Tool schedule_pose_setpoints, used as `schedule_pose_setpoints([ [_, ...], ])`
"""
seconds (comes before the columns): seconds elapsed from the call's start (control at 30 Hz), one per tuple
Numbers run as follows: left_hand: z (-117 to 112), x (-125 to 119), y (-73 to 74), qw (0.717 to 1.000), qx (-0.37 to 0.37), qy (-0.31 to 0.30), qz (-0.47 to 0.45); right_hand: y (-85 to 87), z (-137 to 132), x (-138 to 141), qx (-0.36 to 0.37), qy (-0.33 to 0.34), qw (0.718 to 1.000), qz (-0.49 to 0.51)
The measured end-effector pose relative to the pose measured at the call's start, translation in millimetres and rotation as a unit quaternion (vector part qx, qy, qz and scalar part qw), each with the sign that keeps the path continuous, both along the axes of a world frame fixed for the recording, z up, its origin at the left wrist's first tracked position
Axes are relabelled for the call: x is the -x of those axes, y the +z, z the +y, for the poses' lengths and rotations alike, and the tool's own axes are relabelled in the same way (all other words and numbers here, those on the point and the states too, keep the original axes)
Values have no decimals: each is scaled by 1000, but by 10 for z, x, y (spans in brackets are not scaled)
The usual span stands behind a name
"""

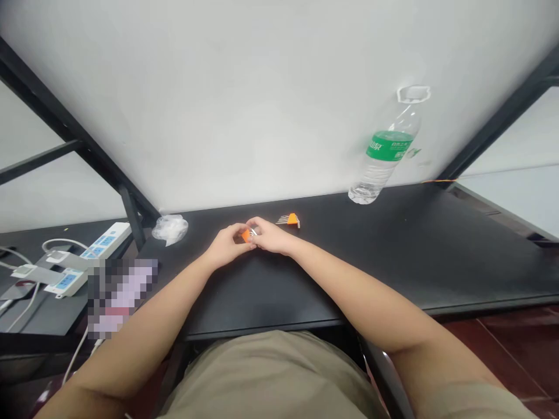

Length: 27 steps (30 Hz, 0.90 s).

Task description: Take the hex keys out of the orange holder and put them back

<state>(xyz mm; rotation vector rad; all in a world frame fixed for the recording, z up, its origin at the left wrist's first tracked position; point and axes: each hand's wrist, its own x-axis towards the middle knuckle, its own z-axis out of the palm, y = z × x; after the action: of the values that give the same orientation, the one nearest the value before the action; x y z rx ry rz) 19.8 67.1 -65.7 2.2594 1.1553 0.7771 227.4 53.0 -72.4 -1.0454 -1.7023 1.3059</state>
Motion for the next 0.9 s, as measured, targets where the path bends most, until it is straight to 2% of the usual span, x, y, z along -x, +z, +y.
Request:
schedule_pose_setpoints([
  [0.17,5,35,48,997,-49,-14,52,24,-5,24,-28,-31,998,-37],
  [0.3,8,54,51,991,-92,-5,101,18,12,1,3,-47,997,-54],
  [0.57,-30,35,63,985,-131,-21,112,37,13,-42,21,-10,998,-62],
  [0.67,-43,36,79,985,-134,-31,107,4,24,-42,15,-13,998,-62],
  [0.9,-23,73,82,992,-99,-7,75,-1,18,-65,12,2,1000,-17],
])
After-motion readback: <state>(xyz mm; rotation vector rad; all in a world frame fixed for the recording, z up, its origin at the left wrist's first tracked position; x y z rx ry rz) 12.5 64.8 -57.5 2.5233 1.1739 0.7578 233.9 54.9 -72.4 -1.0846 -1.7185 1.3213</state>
